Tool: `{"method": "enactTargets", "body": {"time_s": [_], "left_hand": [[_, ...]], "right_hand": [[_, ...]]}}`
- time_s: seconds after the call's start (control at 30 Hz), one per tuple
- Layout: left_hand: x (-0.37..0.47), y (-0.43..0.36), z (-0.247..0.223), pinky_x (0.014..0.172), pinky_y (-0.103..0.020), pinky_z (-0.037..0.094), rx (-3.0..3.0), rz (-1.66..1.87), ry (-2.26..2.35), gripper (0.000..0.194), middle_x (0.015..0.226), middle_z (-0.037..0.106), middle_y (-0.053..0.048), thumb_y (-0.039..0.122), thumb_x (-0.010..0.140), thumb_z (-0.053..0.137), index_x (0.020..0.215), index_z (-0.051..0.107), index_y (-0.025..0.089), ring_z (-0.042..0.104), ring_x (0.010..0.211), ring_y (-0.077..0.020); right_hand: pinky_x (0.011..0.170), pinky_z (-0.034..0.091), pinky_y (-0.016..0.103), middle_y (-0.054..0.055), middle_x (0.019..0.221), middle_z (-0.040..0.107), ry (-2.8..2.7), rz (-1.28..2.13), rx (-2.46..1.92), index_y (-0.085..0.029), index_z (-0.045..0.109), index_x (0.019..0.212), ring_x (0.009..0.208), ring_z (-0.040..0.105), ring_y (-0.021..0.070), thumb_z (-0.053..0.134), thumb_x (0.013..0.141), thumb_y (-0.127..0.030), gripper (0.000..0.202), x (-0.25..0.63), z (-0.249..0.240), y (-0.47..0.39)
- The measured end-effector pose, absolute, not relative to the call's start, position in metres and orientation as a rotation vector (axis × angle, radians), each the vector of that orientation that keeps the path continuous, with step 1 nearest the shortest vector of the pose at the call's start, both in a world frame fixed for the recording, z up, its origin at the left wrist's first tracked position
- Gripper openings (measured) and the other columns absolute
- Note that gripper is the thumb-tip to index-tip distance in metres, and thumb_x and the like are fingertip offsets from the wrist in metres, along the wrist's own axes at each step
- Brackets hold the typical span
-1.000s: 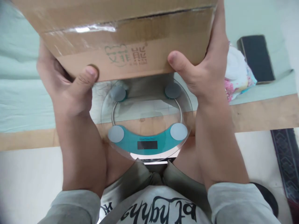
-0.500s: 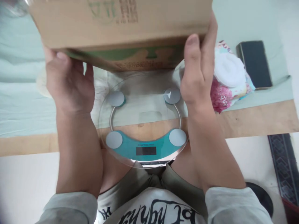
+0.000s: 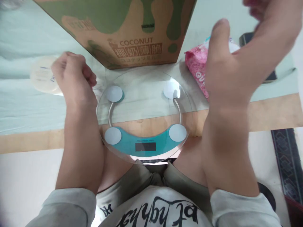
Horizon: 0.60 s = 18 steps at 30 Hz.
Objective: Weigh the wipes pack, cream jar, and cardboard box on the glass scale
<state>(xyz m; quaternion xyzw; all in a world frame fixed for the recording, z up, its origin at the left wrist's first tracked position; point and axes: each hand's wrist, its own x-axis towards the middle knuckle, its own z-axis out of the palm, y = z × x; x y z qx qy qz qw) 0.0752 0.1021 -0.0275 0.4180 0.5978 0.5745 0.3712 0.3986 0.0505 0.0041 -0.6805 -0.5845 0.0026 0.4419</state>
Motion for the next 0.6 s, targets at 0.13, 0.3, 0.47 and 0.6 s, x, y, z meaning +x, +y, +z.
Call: {"method": "enactTargets", "body": {"time_s": [0.13,0.3,0.47,0.6], "left_hand": [[0.083,0.099,-0.035,0.068,-0.039,0.018,1.187,1.247,1.570,0.055,0.065,0.023,-0.001,0.019,0.104,0.070,0.061,0.036,0.025,0.017,0.066,-0.0153],[0.083,0.102,-0.041,0.074,-0.041,0.020,1.353,1.139,1.588,0.056,0.063,0.027,-0.002,0.013,0.104,0.070,0.059,0.037,0.024,0.022,0.071,-0.0173],[0.086,0.102,-0.040,0.079,-0.041,0.023,1.280,1.140,1.607,0.057,0.066,0.028,-0.002,0.011,0.105,0.071,0.059,0.039,0.023,0.027,0.075,-0.0183],[0.088,0.102,-0.039,0.077,-0.040,0.019,1.313,1.135,1.601,0.057,0.062,0.028,-0.001,0.007,0.105,0.064,0.058,0.037,0.023,0.022,0.071,-0.0169]], "right_hand": [[0.145,0.043,0.060,0.020,0.162,0.056,-1.292,-0.042,-2.193,-0.006,0.070,0.150,0.160,0.054,0.0400,0.080,0.084,-0.018,0.068,0.422,-0.009,0.042],[0.147,0.029,0.076,0.021,0.172,0.044,-1.252,0.165,-2.361,-0.017,0.059,0.167,0.169,0.041,0.0449,0.091,0.085,-0.030,0.090,0.420,-0.019,0.044],[0.144,0.024,0.082,0.020,0.177,0.037,-1.237,0.083,-2.485,-0.019,0.058,0.166,0.172,0.034,0.0505,0.093,0.079,-0.029,0.095,0.417,-0.023,0.050],[0.136,0.028,0.087,0.023,0.174,0.038,-1.321,0.114,-2.433,-0.018,0.059,0.164,0.163,0.042,0.0503,0.097,0.077,-0.038,0.097,0.446,-0.037,0.053]]}}
